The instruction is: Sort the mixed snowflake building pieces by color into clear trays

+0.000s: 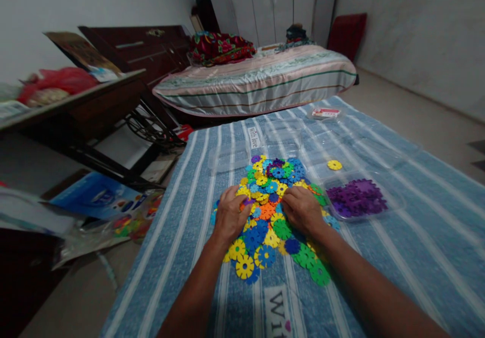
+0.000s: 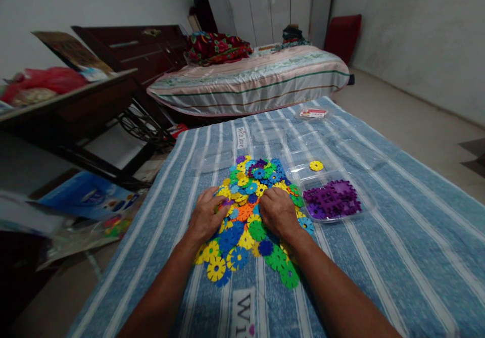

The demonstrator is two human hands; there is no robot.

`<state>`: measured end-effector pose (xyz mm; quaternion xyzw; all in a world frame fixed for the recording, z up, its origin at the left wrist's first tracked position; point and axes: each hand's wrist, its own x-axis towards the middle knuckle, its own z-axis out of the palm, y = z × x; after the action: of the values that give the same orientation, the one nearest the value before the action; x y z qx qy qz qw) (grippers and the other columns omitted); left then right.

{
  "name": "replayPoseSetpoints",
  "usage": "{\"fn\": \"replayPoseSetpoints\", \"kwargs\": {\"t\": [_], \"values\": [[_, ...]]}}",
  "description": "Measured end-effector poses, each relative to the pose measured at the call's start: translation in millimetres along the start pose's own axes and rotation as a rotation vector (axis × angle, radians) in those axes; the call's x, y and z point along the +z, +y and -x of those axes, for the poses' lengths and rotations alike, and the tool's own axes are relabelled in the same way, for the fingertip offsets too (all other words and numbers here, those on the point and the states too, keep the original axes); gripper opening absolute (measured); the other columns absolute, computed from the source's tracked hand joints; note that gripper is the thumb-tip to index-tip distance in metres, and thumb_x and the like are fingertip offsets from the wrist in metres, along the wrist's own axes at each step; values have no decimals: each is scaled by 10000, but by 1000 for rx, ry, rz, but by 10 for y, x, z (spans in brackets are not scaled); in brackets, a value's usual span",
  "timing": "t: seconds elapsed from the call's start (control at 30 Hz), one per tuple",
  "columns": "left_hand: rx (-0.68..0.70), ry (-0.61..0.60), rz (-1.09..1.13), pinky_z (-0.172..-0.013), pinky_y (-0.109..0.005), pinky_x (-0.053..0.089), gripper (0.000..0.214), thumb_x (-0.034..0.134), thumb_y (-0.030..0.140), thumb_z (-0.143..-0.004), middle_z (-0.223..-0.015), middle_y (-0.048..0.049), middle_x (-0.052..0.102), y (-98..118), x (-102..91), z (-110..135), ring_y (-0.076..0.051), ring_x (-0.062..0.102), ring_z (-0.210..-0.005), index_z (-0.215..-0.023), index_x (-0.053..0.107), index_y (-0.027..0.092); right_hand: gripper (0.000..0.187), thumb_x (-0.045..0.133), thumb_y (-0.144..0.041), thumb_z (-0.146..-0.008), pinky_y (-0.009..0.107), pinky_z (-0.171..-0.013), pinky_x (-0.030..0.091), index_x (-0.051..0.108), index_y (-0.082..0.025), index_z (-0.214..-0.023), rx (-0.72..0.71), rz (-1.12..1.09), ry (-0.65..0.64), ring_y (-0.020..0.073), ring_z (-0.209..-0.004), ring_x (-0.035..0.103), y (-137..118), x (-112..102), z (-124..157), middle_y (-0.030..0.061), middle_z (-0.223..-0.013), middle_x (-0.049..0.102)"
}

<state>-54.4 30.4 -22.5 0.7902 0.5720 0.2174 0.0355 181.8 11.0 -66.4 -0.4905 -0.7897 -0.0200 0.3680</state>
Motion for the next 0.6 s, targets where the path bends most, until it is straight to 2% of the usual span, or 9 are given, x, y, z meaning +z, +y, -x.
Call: {"fn": "replayPoseSetpoints", "kwargs": {"t": [0.23,0.4,0.6], "values": [[-6,-164,-44,-1004,-464,450,284,510,332,-864,-1174,-129,644,63,0,-36,-297,563,-1153,-926,744,185,195,500,-159,-902,325,-748,381,598,-195,-737,-6,-2,-2,195,-820,500,3,15,5,67,-832,614],[-20,-167,-61,-1003,-432,460,323,457,323,-898,-1167,-145,658,91,-17,-40,-281,594,-1131,-884,734,156,196,497,-151,-899,321,-752,380,606,-189,-740,-11,-3,19,193,-823,500,-2,20,-5,69,-829,613],[-7,-171,-31,-984,-406,481,222,549,313,-842,-1180,-137,658,44,-40,-19,-270,604,-1131,-824,719,171,193,504,-155,-899,318,-738,364,602,-192,-737,-5,3,14,190,-808,491,-10,18,-6,61,-812,605]]}}
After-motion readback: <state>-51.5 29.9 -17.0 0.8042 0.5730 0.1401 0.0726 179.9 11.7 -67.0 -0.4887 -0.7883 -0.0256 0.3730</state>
